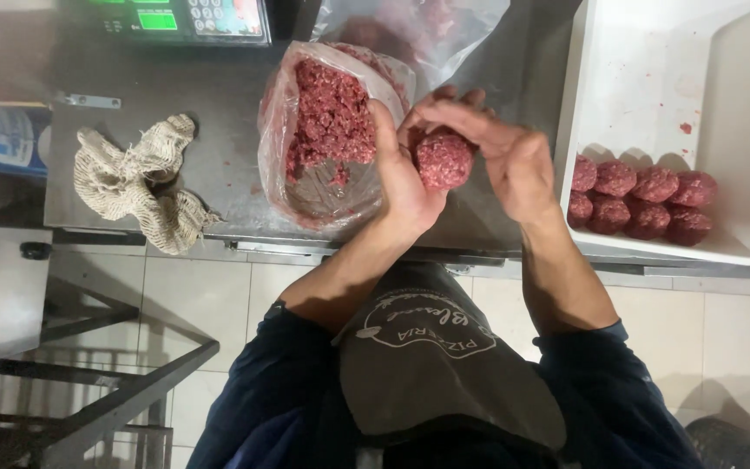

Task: Forming meatballs from ground meat and placing them into a container.

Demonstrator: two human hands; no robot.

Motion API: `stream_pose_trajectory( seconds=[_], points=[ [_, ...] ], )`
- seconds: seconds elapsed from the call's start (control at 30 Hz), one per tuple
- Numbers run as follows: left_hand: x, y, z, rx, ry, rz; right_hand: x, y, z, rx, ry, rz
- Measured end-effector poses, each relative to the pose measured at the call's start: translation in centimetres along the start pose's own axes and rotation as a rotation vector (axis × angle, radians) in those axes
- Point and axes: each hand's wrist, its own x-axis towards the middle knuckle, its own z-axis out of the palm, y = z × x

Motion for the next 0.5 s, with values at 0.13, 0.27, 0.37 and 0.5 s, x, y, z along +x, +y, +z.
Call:
stream_pose_trajectory(
  seconds=[0.13,0.27,0.37,0.5],
  points=[
    [-0.2,-0.9,-0.8,-0.126,-0.227,0.024,-0.7,0.6,1.7,0.112,-0.016,-0.009],
    [-0.6,-2.4,0.2,0.082,0.101,-0.014,-0.6,2.1,3.7,0.183,0.431,-0.151],
    [-0.9,-2.2,0.7,0.133,0.109,-0.101,-0.3,2.4,3.0,0.086,0.592,-0.227],
    [-0.5,-5.0,-2.5,0.165,0.079,-0.064,-0.6,3.9,1.6,-0.146,0.601,-0.310]
  ],
)
